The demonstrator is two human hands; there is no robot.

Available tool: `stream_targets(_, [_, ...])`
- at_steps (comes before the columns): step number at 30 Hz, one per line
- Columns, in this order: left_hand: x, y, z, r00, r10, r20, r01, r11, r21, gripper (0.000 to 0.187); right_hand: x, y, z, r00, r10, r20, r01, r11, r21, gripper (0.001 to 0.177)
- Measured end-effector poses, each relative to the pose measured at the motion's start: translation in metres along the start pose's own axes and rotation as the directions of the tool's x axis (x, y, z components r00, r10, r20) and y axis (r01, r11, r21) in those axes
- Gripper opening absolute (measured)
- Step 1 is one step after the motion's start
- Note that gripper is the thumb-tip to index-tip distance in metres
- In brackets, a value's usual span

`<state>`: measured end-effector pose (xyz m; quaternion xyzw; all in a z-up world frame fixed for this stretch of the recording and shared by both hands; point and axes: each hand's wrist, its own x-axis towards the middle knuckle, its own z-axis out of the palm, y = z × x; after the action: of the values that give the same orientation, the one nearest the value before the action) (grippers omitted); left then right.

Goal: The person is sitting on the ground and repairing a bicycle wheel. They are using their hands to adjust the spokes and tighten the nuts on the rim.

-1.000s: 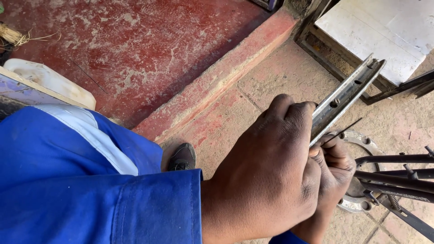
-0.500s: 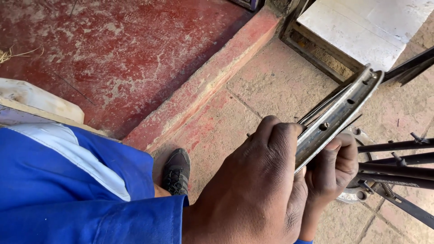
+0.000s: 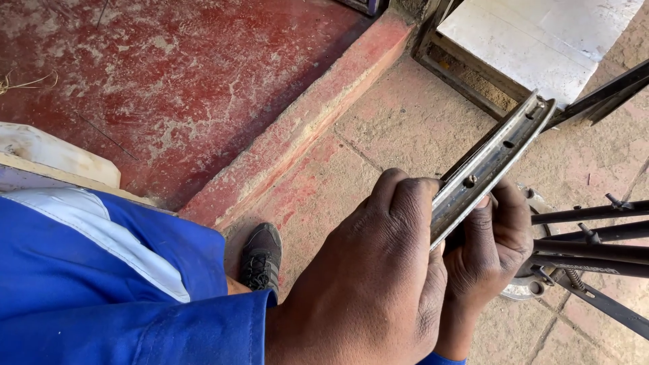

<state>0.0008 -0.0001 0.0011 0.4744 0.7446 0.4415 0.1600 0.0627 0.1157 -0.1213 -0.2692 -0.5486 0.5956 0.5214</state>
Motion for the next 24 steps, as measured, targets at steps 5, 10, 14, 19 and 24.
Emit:
stream_targets(5, [0.000,0.000,-0.001,1.000,0.028,0.006,-0.028,1.000,0.006,0.039,0.000,0.006,-0.006,1.000,-0.029,0.001,0.029,1.000,-0.007,0.020])
stream_targets(10, [0.000,0.000,-0.001,1.000,0.020,0.004,-0.020,1.000,-0.005,0.035,0.000,0.012,-0.007,0.998,-0.062,-0.004,0.062,0.996,-0.061,0.021])
stream_targets(14, [-0.001,0.001,0.000,1.000,-0.005,0.016,0.005,1.000,-0.006,0.036,-0.002,0.014,-0.009,0.998,-0.056,-0.017,0.055,0.998,-0.040,0.020])
stream_targets(19, [0.000,0.000,0.000,1.000,-0.013,0.015,0.012,1.000,0.008,0.033,-0.002,0.013,-0.006,0.997,-0.067,-0.044,0.064,0.997,-0.048,0.022])
stream_targets(24, [-0.001,-0.001,0.001,1.000,0.015,0.000,-0.015,1.000,-0.005,0.034,-0.003,0.014,-0.006,0.996,-0.076,-0.052,0.071,0.994,-0.082,0.024])
